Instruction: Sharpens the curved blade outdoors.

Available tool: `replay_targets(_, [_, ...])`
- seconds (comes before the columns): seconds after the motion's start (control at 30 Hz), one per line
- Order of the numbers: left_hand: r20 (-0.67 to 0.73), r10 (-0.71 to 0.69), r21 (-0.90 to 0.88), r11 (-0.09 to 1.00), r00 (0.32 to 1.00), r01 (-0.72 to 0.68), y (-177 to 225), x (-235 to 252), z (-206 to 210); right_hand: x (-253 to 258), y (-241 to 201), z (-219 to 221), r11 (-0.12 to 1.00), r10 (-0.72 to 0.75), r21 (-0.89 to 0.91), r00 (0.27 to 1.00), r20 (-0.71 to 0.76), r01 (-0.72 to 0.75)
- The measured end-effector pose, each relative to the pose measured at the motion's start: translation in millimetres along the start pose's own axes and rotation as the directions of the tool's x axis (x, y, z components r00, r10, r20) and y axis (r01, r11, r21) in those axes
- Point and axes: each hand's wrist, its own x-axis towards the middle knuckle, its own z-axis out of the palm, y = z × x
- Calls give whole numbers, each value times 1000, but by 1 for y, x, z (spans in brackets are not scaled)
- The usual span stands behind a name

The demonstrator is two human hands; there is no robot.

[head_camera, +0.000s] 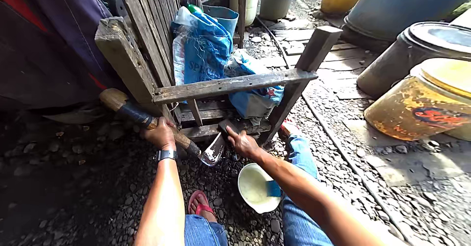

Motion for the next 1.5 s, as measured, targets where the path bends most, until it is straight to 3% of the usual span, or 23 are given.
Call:
replay_targets(0.13, [-14, -3, -9, 1000, 1000, 3, -1, 2, 0, -6, 13, 1, 996, -71, -56, 998, 2, 71])
replay_targets(0.27, [-11, 12, -5, 1000, 1000, -12, -3, 0, -2, 18, -7, -20, 999, 46, 3, 997, 60, -46])
replay_targets(0.47, [-21, 2, -13, 1000, 1000, -2, -3, 1, -1, -9, 15, 5, 996, -63, -61, 998, 1, 63])
replay_targets(0.6, [-18, 10, -22, 1000, 1000, -10, -3, 0, 0, 18, -10, -14, 997, 82, 4, 996, 28, -82])
replay_targets(0.8, [-19, -16, 54, 998, 1000, 17, 3, -1, 1, -25, 8, 23, 992, -109, -64, 994, 27, 111])
replay_targets(0.97, [-21, -23, 78, 997, 1000, 25, -1, 0, -2, 10, -18, -9, 996, 90, -26, 996, 29, -89])
replay_targets(1.17, [-14, -21, 77, 997, 1000, 22, 2, -2, -1, -27, -2, 27, 989, -131, -72, 991, 28, 132])
replay_targets(1.33, [-5, -39, 55, 998, 999, 39, -3, 0, -5, 11, -23, 1, 996, 87, -36, 996, 6, -87])
replay_targets(1.5, [-2, -47, 72, 996, 999, 47, 0, -1, -2, -44, -12, 43, 984, -171, -42, 984, 46, 173])
